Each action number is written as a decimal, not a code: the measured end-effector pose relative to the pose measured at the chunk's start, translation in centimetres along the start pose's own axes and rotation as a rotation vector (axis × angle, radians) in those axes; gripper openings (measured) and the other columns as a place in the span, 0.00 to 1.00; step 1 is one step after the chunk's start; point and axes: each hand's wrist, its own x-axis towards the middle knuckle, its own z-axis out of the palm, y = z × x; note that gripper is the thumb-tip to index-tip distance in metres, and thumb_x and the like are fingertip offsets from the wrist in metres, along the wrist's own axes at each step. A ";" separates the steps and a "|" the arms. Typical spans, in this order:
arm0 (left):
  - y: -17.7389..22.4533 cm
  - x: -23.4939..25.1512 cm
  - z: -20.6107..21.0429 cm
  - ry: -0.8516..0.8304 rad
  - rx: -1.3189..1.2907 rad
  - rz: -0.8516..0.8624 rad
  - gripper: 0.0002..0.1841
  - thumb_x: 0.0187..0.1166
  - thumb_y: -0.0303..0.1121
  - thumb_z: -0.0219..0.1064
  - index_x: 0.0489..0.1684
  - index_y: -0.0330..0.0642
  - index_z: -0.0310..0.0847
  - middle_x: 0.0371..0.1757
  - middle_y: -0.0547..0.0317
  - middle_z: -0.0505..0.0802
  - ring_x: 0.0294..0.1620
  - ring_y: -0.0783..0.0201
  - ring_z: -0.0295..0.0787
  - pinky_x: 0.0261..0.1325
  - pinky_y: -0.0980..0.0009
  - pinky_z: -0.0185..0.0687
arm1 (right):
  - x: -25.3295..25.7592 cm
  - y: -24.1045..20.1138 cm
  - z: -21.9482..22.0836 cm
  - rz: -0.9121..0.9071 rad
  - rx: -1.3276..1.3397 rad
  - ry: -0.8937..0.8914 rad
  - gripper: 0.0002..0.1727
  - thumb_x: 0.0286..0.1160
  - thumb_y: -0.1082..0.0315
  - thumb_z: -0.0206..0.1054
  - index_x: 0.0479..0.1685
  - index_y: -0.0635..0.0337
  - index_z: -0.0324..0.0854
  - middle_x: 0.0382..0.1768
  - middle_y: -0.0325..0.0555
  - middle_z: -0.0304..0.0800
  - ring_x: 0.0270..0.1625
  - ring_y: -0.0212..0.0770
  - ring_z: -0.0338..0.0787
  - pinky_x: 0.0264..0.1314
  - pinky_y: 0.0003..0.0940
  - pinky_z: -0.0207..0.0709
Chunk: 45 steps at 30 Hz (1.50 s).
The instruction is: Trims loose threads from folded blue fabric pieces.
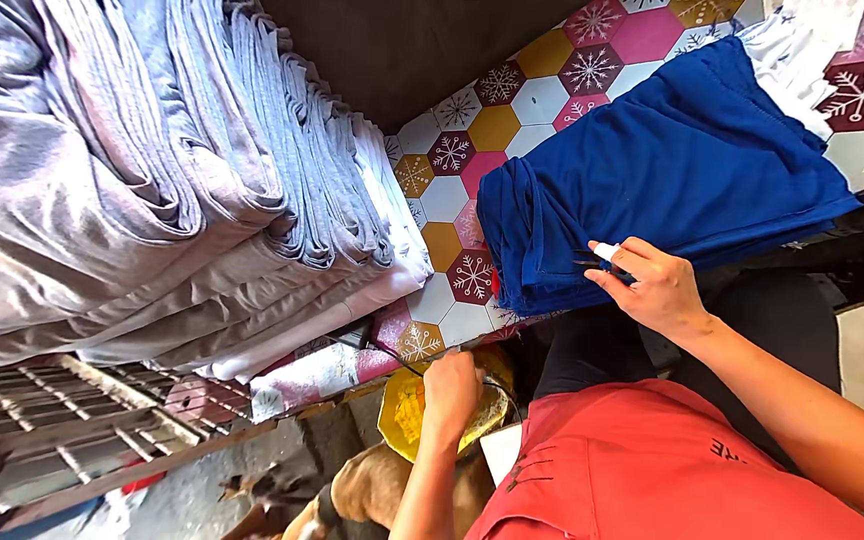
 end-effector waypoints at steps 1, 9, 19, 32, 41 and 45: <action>0.0 0.0 0.4 0.219 -0.122 0.093 0.17 0.85 0.39 0.64 0.56 0.32 0.89 0.55 0.36 0.92 0.58 0.41 0.91 0.63 0.44 0.82 | 0.0 0.0 0.2 0.007 0.007 0.002 0.20 0.77 0.58 0.69 0.62 0.60 0.91 0.35 0.52 0.87 0.27 0.48 0.85 0.24 0.44 0.74; 8.1 4.7 0.7 0.718 -0.711 0.335 0.17 0.73 0.44 0.76 0.36 0.36 0.88 0.31 0.55 0.91 0.28 0.63 0.87 0.36 0.61 0.84 | -0.7 0.2 0.8 -0.017 0.021 0.027 0.20 0.78 0.57 0.68 0.56 0.63 0.90 0.34 0.52 0.88 0.25 0.49 0.85 0.21 0.44 0.74; 10.9 6.0 2.0 0.158 -2.213 0.006 0.05 0.88 0.31 0.60 0.46 0.41 0.81 0.35 0.59 0.91 0.23 0.75 0.83 0.23 0.84 0.77 | -1.0 0.3 0.9 -0.076 0.103 0.005 0.18 0.76 0.57 0.69 0.50 0.64 0.92 0.34 0.52 0.88 0.27 0.47 0.86 0.22 0.42 0.75; 11.2 4.6 1.3 0.174 -2.141 0.211 0.14 0.92 0.29 0.52 0.34 0.40 0.79 0.28 0.59 0.89 0.27 0.72 0.87 0.37 0.80 0.85 | 0.7 -1.8 2.2 -0.046 0.239 0.003 0.16 0.74 0.59 0.72 0.47 0.63 0.92 0.33 0.48 0.87 0.28 0.42 0.86 0.26 0.39 0.77; 11.3 4.7 1.5 0.253 -2.037 0.274 0.12 0.90 0.26 0.54 0.34 0.41 0.79 0.29 0.60 0.90 0.30 0.72 0.88 0.40 0.80 0.85 | 0.7 -1.9 2.5 -0.029 0.270 0.049 0.13 0.76 0.61 0.70 0.41 0.62 0.93 0.31 0.46 0.89 0.31 0.41 0.88 0.30 0.37 0.79; 11.3 4.8 1.3 0.267 -2.056 0.257 0.10 0.89 0.25 0.55 0.35 0.40 0.79 0.30 0.60 0.91 0.31 0.72 0.89 0.40 0.78 0.87 | 0.6 -1.8 2.5 -0.050 0.263 0.063 0.13 0.75 0.60 0.72 0.43 0.62 0.94 0.32 0.46 0.90 0.30 0.39 0.87 0.29 0.36 0.79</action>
